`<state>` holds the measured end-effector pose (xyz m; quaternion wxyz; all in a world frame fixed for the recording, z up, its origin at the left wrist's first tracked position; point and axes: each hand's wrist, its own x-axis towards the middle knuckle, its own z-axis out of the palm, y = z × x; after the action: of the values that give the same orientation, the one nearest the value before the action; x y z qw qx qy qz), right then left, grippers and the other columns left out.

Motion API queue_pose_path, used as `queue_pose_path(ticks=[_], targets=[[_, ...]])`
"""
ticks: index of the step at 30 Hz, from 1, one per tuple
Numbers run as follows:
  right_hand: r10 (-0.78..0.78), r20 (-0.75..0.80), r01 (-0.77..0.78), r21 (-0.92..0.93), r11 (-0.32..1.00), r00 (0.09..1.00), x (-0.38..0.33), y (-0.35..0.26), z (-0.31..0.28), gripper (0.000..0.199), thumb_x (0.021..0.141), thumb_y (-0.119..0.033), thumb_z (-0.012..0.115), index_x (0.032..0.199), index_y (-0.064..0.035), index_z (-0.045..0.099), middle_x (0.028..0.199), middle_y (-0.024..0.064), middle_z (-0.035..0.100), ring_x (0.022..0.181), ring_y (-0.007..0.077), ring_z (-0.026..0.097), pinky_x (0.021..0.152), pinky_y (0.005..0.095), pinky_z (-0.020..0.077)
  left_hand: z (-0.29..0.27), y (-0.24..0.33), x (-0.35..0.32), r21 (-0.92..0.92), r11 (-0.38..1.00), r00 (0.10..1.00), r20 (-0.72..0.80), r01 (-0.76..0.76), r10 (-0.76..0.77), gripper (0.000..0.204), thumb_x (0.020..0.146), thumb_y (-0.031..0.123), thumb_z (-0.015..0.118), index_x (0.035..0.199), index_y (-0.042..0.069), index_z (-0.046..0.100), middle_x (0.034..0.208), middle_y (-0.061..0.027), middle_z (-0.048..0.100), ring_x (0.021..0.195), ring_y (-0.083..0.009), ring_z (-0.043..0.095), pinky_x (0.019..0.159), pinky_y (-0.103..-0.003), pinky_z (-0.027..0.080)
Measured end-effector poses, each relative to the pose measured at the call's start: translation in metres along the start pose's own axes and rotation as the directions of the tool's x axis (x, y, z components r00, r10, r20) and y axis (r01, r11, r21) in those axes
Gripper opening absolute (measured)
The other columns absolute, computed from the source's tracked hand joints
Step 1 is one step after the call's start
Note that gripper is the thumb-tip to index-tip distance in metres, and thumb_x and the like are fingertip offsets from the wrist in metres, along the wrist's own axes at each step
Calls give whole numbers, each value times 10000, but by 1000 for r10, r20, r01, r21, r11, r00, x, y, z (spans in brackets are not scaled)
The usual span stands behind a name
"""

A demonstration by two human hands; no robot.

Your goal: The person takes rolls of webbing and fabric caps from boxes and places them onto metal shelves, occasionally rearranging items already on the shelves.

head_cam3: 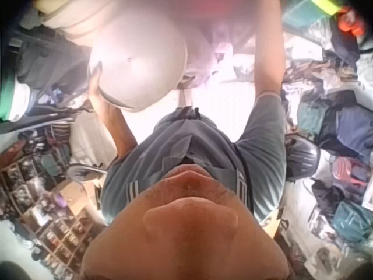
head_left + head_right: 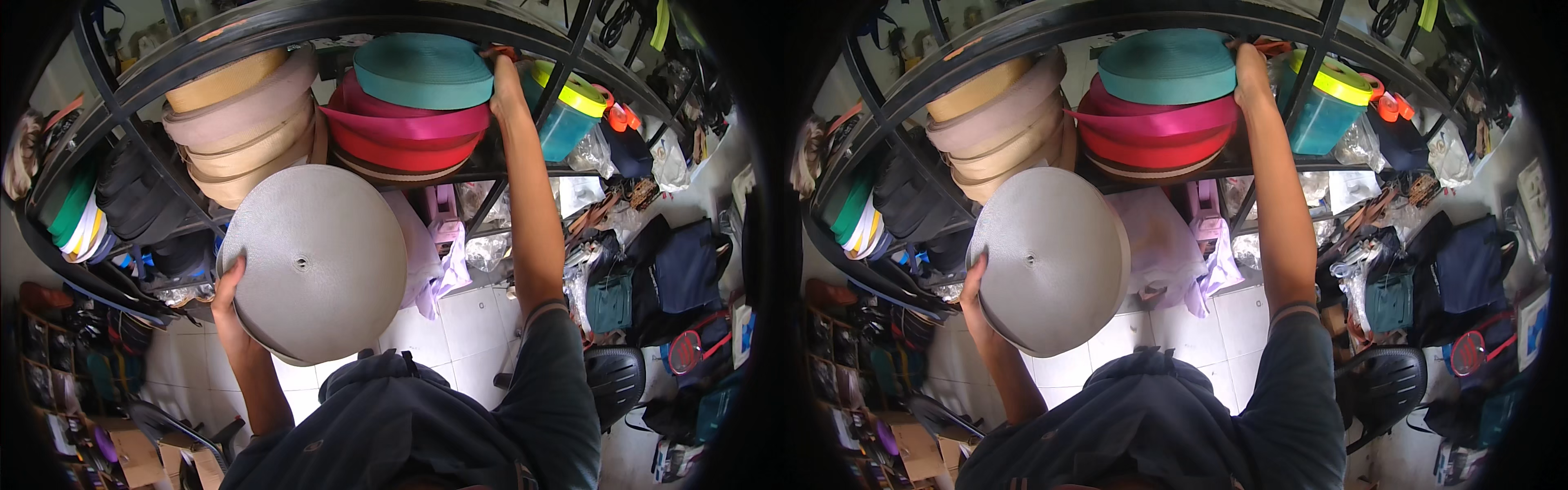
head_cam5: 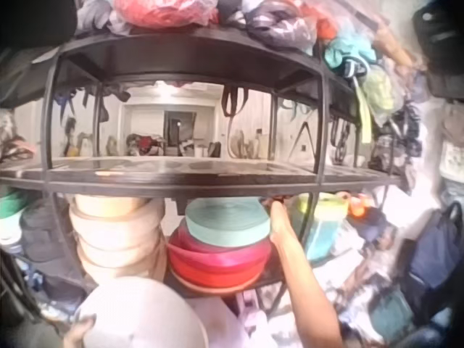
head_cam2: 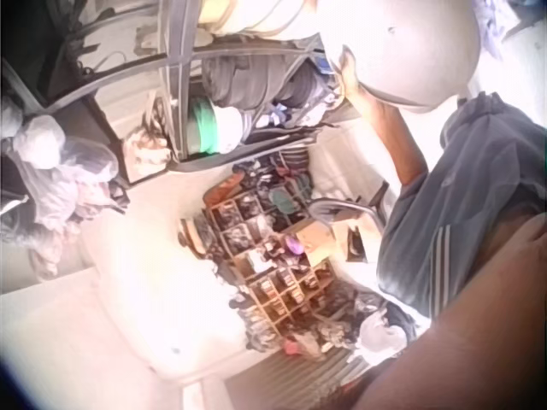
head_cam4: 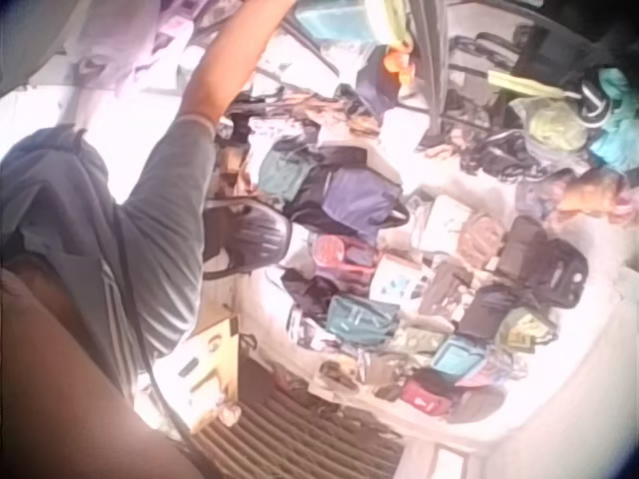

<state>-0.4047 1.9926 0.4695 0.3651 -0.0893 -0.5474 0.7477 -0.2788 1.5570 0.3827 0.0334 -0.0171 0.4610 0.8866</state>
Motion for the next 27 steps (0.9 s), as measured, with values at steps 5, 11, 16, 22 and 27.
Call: queue_pose_path(ticks=[5,11,16,22,27], targets=[[-30,22,33,-121,992,999,-8,-6,3,271,787,-134,468,974,6,605,1025,143,583,979,245,525,873,349,409,12,0,-3,1,1000,999,-34,10,-10,364,840,276,580,1057,-15,594,921,-110,646,794,-192,638,718,-296,502],[78,106,-61,-157,986,991,-1,4,-13,326,829,-139,399,1090,-23,557,1118,172,536,1047,271,495,893,378,416,9,-10,0,10,1000,995,93,27,-28,366,844,270,573,1076,-11,591,953,-111,641,839,-200,632,756,-309,495],[19,72,-9,-133,991,997,4,18,-16,298,863,-219,419,1046,-53,586,1070,104,587,1011,219,531,914,347,415,18,-15,-3,-33,997,995,79,66,-63,356,820,187,596,1088,-46,586,992,-127,636,897,-220,621,821,-329,469],[-57,73,81,-378,922,996,2,25,-5,417,882,-269,427,1222,-31,469,1162,149,531,1090,254,495,957,372,386,23,-21,-2,-34,994,987,130,101,-96,359,827,192,590,1090,-53,579,1005,-132,632,904,-223,620,820,-333,469],[-21,127,66,-359,931,992,-7,27,-6,532,839,-333,487,1266,-20,444,1238,196,475,1157,310,441,987,386,349,24,-22,-5,-7,995,982,158,101,-99,365,845,207,571,1108,-47,568,1013,-131,631,905,-217,621,813,-329,476]])
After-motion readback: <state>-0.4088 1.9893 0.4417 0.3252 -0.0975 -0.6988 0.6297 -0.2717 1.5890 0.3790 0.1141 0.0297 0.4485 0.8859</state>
